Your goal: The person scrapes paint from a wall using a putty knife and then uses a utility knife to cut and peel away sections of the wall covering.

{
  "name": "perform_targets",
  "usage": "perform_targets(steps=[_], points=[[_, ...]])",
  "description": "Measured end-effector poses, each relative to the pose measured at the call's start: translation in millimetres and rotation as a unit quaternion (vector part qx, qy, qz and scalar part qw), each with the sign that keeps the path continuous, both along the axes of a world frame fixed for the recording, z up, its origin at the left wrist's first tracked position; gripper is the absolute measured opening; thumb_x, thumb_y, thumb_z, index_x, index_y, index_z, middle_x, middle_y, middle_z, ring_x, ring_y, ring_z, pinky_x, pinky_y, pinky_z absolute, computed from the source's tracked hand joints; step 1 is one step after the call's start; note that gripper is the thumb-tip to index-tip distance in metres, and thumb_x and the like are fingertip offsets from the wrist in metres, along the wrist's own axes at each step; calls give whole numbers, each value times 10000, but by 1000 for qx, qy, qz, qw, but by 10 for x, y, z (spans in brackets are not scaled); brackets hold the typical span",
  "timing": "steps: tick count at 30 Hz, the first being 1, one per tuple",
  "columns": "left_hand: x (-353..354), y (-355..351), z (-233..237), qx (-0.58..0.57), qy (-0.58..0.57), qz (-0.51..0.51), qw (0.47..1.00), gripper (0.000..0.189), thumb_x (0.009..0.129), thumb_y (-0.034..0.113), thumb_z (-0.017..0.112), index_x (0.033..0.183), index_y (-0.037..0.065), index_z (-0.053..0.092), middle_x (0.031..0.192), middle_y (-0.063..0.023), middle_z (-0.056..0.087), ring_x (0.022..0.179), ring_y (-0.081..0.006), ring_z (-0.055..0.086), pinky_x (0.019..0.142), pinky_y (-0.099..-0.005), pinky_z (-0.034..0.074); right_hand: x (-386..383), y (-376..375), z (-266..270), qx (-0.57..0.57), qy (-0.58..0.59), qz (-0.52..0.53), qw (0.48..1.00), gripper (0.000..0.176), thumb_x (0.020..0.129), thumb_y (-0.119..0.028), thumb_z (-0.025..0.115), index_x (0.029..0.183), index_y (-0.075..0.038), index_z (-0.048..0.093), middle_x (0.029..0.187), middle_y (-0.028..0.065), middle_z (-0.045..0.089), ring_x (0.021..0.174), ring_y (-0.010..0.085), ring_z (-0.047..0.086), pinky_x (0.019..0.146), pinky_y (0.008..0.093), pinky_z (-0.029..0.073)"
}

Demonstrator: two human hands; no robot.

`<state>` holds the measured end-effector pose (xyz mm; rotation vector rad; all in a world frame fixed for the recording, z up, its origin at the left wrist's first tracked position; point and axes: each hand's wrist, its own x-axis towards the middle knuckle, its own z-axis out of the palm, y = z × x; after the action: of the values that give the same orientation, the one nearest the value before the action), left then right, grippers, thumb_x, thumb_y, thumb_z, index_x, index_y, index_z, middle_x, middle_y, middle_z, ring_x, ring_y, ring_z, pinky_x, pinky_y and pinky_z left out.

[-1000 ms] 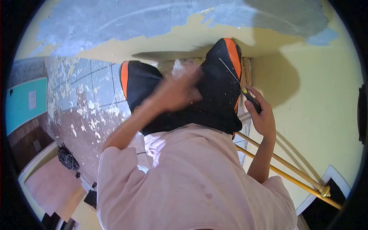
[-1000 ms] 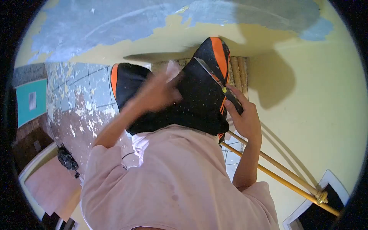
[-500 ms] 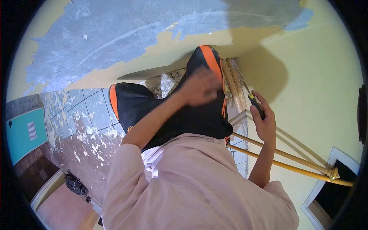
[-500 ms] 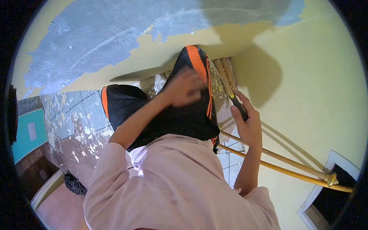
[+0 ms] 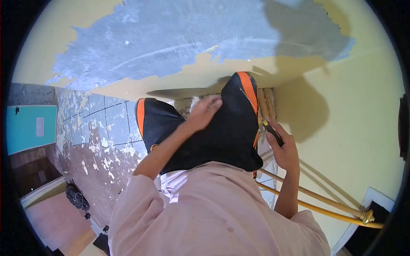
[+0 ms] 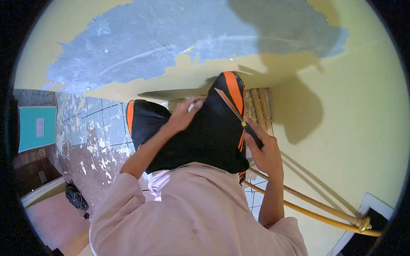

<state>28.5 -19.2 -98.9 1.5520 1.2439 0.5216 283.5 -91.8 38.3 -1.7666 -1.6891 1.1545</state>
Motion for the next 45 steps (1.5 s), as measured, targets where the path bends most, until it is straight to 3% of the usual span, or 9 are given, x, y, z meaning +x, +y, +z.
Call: perform_targets(steps=[2,4,5,7,10,15,19,24,45], points=[[183,-177,-49,-62,-169,39,983,585,949,477,352,1281,0,420,1226,-153,523,1154,-265,506,994,-374,358,-177,121,-59,55,19,22,998,379,884,-196,552,1259,-141,529,1046,179,638,861,211,630,777,299,453],[361,-183,182,-243,-464,151,838,620,938,518,343,1273,-2,387,1221,-147,515,1119,-276,523,974,-375,385,-374,261,-39,-14,31,26,999,365,896,-217,537,1256,-161,530,1145,190,592,966,247,624,821,303,448],[420,-119,288,-240,-463,148,840,620,938,518,343,1273,-2,387,1221,-147,515,1119,-276,523,974,-375,385,-451,295,-80,5,21,33,999,351,898,-209,526,1245,-161,534,1052,217,611,868,292,635,766,307,458],[555,30,444,-296,-636,212,681,627,915,559,346,1222,14,391,1128,-117,533,1036,-275,553,923,-371,434,-565,319,47,-13,-3,28,1000,350,897,-200,521,1244,-154,533,999,232,607,816,321,625,734,320,460],[765,20,499,-291,-601,293,684,627,894,598,337,1134,27,429,979,-87,524,914,-250,579,843,-373,479,-631,320,147,27,-12,34,999,342,896,-172,506,1234,-132,536,864,266,578,681,374,583,648,354,452],[1034,128,513,-295,-720,255,575,399,893,486,485,933,89,472,774,-19,538,765,-181,568,757,-317,494,-542,395,271,11,-28,4,1000,315,897,-149,498,1204,-112,560,1013,244,589,886,382,589,768,351,462],[1067,334,760,-259,-728,232,591,393,903,474,476,978,89,495,814,-25,558,777,-153,570,736,-294,479,-488,757,309,51,-72,33,996,302,890,-190,506,1171,-118,587,936,247,605,871,403,585,744,377,471],[1084,543,140,-213,-744,319,547,375,922,452,451,993,87,499,872,-31,562,848,-155,572,759,-303,483,-486,1108,-97,101,-112,148,977,309,882,-204,490,1169,-149,591,836,259,586,772,416,575,690,427,465],[1006,523,462,-238,-792,217,519,324,926,435,446,987,124,509,872,-9,574,861,-151,580,773,-347,497,-488,1156,134,115,-23,92,989,274,875,-179,537,1133,-149,625,896,192,649,783,310,641,726,349,479]])
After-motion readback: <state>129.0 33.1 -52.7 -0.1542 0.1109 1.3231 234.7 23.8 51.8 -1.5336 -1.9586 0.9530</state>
